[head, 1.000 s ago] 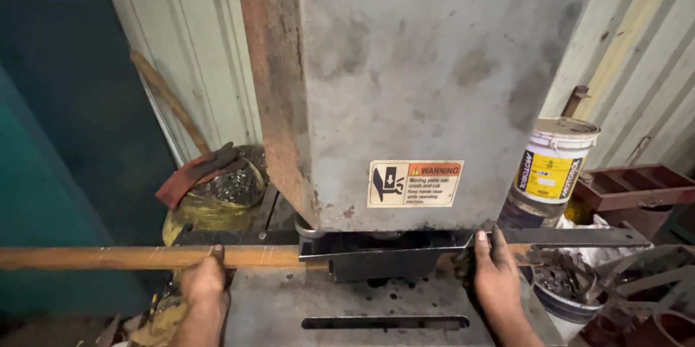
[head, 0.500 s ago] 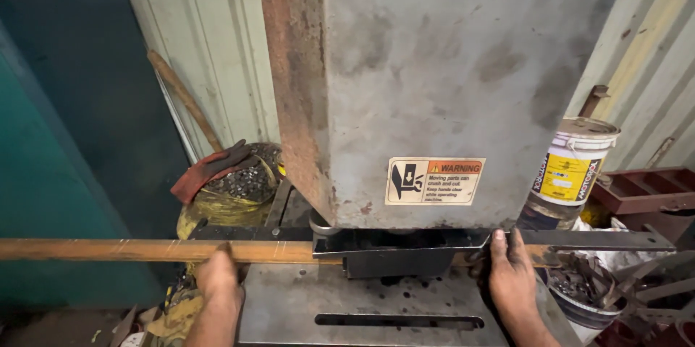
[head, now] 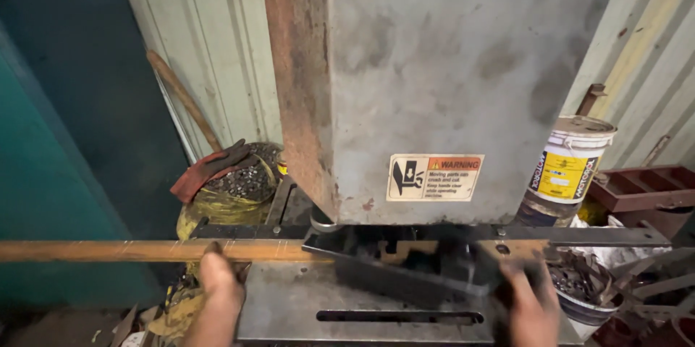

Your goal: Using a metal fabrication machine to punch a series of holes into a metal strip.

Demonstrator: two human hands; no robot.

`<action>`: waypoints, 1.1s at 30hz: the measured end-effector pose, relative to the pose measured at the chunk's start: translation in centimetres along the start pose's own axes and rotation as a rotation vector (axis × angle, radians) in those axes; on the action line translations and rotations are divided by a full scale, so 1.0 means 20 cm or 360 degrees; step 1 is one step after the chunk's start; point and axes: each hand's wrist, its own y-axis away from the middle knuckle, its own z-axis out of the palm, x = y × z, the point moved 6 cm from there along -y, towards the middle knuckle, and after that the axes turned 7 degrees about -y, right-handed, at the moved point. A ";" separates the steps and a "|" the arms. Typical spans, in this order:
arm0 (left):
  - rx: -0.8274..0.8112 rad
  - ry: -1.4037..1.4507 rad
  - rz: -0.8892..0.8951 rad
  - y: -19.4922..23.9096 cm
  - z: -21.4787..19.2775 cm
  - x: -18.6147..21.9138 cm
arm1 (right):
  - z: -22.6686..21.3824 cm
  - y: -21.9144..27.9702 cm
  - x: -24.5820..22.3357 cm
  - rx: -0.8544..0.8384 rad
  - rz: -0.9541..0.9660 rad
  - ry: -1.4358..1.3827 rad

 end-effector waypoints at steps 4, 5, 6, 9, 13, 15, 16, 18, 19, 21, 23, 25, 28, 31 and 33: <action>-0.0236 0.0023 -0.0013 -0.08 -0.11 0.09 | -0.17 -0.10 -0.04 0.0195 0.0180 0.0513; -0.0231 0.0017 -0.0014 -0.10 -0.18 0.13 | -0.23 -0.14 -0.04 0.0194 0.0187 0.0514; -0.0270 0.0009 0.0027 -0.13 -0.24 0.18 | -0.29 -0.18 -0.06 0.0235 0.0156 0.0908; -0.0241 -0.0072 0.0076 -0.19 -0.38 0.28 | -0.37 -0.37 0.10 0.0128 0.0292 0.1248; -0.0066 -0.0189 -0.0010 -0.34 -0.45 0.22 | -0.35 -0.42 0.19 0.0128 0.0595 0.0945; -0.0084 -0.0245 0.0047 -0.36 -0.44 0.16 | -0.49 -0.54 0.47 0.0276 0.0740 0.0515; -0.0105 -0.0300 0.0110 -0.38 -0.42 0.15 | -0.56 -0.59 0.62 0.0416 0.0869 0.0071; -0.0090 -0.0343 0.0046 -0.21 -0.34 0.15 | -0.53 -0.57 0.54 0.0517 0.0791 -0.0095; -0.0075 -0.0389 -0.0021 -0.12 -0.32 0.13 | -0.53 -0.55 0.50 0.0619 0.0712 -0.0259; -0.0092 -0.0404 0.0005 -0.04 -0.24 0.11 | -0.49 -0.51 0.44 0.0680 0.0717 -0.0291; -0.0111 -0.0415 0.0036 0.04 -0.16 0.08 | -0.45 -0.49 0.39 0.0738 0.0716 -0.0329; -0.0224 -0.0520 -0.0318 0.10 -0.07 -0.05 | -0.43 -0.47 0.34 0.0915 0.0697 -0.0458; -0.0046 -0.0302 -0.0103 0.25 -0.02 0.06 | -0.44 -0.44 0.30 0.1094 0.0676 -0.0578; -0.0193 0.0105 -0.0100 0.06 0.01 -0.02 | -0.55 -0.64 0.55 0.0710 0.0697 -0.0465; -0.0122 0.0122 -0.0076 -0.11 0.00 -0.08 | -0.43 -0.54 0.40 0.0516 0.0780 -0.0303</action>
